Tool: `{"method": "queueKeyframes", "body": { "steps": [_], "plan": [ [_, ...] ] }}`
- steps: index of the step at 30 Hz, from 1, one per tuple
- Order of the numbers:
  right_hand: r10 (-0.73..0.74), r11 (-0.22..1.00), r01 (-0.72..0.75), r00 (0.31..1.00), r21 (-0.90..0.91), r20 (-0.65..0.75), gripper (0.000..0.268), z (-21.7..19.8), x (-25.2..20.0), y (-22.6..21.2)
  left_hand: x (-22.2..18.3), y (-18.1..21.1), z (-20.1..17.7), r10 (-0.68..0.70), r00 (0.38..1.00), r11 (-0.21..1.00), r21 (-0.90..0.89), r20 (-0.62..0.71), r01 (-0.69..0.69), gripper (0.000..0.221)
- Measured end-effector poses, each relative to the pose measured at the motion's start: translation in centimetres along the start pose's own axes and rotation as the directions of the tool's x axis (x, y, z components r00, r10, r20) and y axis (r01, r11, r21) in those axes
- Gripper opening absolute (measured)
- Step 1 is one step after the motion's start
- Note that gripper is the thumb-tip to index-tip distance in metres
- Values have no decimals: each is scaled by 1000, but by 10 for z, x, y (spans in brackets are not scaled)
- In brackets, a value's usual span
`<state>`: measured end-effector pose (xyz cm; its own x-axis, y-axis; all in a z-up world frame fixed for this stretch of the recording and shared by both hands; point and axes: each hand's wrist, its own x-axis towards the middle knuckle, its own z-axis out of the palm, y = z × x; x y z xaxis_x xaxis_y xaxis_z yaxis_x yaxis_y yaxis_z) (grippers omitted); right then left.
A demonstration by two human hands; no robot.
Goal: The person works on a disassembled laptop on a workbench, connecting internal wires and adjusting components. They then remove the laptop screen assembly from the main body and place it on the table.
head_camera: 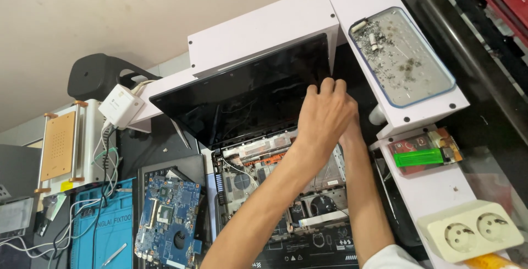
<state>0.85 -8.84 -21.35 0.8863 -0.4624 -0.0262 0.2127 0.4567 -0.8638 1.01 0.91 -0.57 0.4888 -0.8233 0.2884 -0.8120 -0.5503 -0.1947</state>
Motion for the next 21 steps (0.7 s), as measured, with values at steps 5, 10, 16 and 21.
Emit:
{"method": "queueKeyframes", "body": {
  "steps": [5,10,16,21],
  "plan": [
    [140,975,-123,987,183,-80,19,11,-5,-14,-5,-10,-4,-16,999,998,-55,-39,13,12],
    [55,991,-50,998,125,-39,17,3,-2,-5,-3,-7,-1,6,998,999,-44,62,-4,12],
    [57,985,-53,998,167,-21,18,2,-1,-6,-2,-5,-13,-10,993,1000,-11,114,12,15],
    [71,997,-69,996,41,-50,18,5,-6,-14,-7,-16,-6,-27,980,999,-41,197,36,12]
  ]
}}
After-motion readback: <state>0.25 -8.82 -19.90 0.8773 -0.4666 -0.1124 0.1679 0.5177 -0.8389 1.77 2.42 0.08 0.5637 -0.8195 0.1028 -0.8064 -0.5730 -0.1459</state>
